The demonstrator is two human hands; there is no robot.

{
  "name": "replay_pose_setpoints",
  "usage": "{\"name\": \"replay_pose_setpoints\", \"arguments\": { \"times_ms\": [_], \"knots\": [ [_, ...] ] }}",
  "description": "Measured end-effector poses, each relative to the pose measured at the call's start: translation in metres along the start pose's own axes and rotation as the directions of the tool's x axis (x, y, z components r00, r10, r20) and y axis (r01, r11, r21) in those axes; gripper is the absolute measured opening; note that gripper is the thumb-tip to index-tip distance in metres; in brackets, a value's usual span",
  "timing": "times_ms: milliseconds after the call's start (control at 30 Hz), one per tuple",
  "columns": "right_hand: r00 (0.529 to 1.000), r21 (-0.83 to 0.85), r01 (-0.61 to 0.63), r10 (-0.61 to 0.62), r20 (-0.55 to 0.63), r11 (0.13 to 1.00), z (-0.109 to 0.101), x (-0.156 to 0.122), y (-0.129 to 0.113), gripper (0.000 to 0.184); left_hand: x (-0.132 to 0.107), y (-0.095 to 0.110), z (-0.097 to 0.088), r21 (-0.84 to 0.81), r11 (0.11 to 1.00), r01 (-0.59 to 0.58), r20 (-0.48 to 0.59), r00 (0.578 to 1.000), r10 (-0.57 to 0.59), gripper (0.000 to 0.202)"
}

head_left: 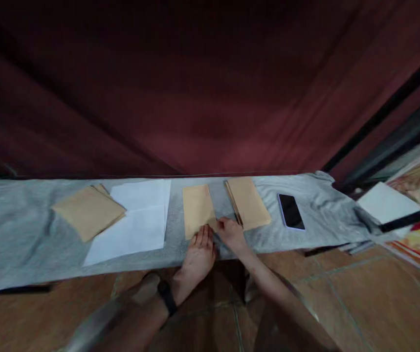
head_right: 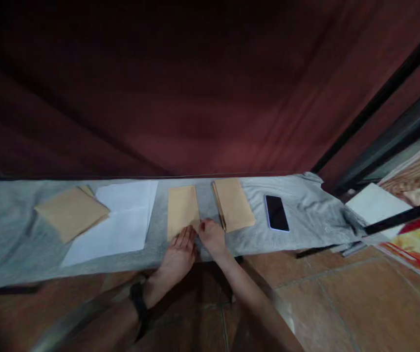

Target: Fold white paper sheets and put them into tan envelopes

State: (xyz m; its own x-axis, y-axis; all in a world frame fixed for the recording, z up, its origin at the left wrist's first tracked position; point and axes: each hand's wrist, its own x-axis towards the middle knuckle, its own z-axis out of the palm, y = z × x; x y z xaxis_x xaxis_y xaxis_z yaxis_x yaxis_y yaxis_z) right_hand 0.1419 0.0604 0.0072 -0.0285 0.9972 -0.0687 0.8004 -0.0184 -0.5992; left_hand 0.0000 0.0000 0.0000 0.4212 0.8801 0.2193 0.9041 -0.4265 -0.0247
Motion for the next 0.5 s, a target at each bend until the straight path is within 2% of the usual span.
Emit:
{"name": "replay_pose_setpoints", "arguments": {
  "times_ms": [100, 200, 300, 400, 467, 500],
  "knots": [
    [1.0, 0.085, -0.03, 0.029, 0.009, 0.996, -0.002, 0.008, 0.006, 0.022, 0.01, -0.009, -0.005, -0.045, 0.999, -0.001, -0.023, 1.0, 0.0, 0.043],
    [0.997, 0.344, -0.069, 0.048, 0.068, 0.936, -0.003, 0.013, 0.007, 0.026, 0.018, -0.017, -0.011, -0.08, 0.997, 0.007, -0.056, 0.998, -0.012, 0.043],
    [0.991, 0.675, -0.112, 0.03, 0.132, 0.729, -0.003, 0.013, 0.001, 0.03, 0.025, -0.025, -0.019, -0.096, 0.994, 0.044, -0.053, 0.997, -0.049, 0.036],
    [0.987, 0.851, -0.139, 0.007, 0.158, 0.506, -0.007, 0.01, -0.008, 0.04, 0.033, -0.037, -0.027, -0.203, 0.967, 0.157, -0.035, 0.985, -0.167, 0.026],
    [0.986, 0.898, -0.151, -0.005, 0.168, 0.412, -0.012, 0.008, -0.013, 0.045, 0.04, -0.049, -0.033, -0.386, 0.881, 0.274, -0.077, 0.942, -0.327, 0.022],
    [0.984, 0.909, -0.158, -0.01, 0.175, 0.386, -0.014, 0.008, -0.015, 0.047, 0.044, -0.056, -0.036, -0.515, 0.795, 0.32, -0.101, 0.899, -0.426, 0.021]
  ]
}}
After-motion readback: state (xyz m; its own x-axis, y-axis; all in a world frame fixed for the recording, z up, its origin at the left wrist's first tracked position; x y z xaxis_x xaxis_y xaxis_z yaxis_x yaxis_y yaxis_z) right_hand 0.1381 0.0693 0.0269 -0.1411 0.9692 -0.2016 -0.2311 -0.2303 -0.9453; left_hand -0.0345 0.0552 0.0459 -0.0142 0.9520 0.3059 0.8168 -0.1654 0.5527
